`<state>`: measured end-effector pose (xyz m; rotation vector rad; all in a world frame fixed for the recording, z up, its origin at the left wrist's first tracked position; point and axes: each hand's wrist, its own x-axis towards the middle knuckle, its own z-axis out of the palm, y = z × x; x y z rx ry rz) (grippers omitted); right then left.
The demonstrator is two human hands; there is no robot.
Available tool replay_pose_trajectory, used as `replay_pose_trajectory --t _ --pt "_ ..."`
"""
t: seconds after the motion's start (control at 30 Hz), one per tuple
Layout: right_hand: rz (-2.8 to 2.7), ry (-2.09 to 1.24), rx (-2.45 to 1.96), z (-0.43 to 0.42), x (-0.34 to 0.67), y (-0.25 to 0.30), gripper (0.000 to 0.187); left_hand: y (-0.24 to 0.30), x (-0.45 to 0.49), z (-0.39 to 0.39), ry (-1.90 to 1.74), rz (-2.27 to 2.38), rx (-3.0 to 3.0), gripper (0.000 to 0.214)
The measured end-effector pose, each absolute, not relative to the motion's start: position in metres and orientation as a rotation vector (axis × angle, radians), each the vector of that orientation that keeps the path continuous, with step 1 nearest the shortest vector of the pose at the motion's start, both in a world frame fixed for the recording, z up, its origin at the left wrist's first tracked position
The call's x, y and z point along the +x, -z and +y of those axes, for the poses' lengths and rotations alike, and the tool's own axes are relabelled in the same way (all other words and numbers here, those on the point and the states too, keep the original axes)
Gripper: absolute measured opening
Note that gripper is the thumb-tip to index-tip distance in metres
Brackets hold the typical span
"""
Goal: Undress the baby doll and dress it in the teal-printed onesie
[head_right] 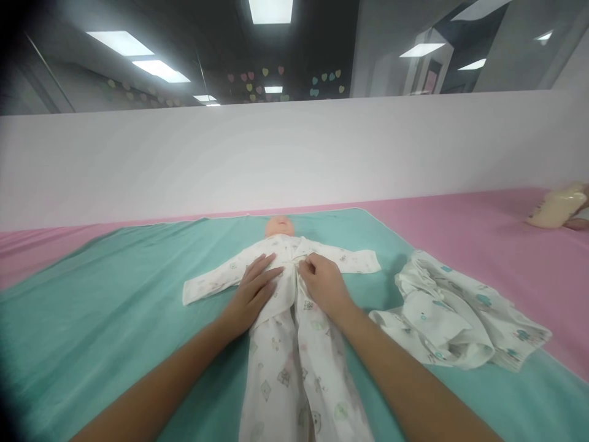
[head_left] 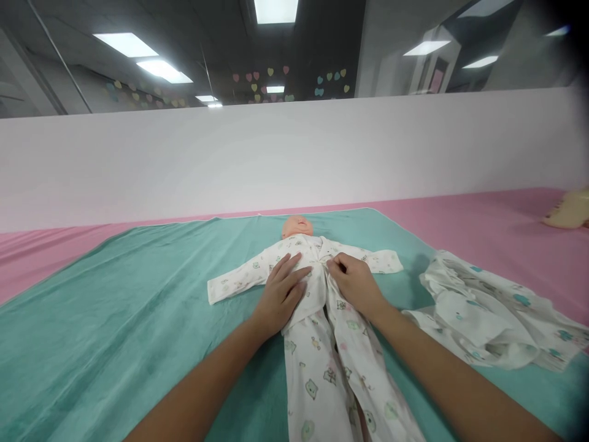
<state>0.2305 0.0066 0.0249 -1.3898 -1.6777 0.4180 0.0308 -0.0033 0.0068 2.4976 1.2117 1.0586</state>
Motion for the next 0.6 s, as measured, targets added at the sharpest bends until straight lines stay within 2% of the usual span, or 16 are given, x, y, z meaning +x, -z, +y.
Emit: replay_pose_trajectory --t 0.13,0.33,0.6 --pt "-1.764 -0.402 -1.312 0.0036 0.2315 -0.0286 0.010 -0.0059 0.0301 -0.0027 -1.077 1.203 2.497 0.035" --pt "-1.893 -0.355 -1.152 0.0014 0.2313 -0.0296 0.019 -0.0058 0.0301 -0.0029 -1.086 1.204 2.492 0.035" --pt "-1.893 -0.331 -1.146 0.0029 0.2311 -0.0282 0.018 -0.0060 0.0303 -0.0031 -1.073 1.214 2.535 0.037"
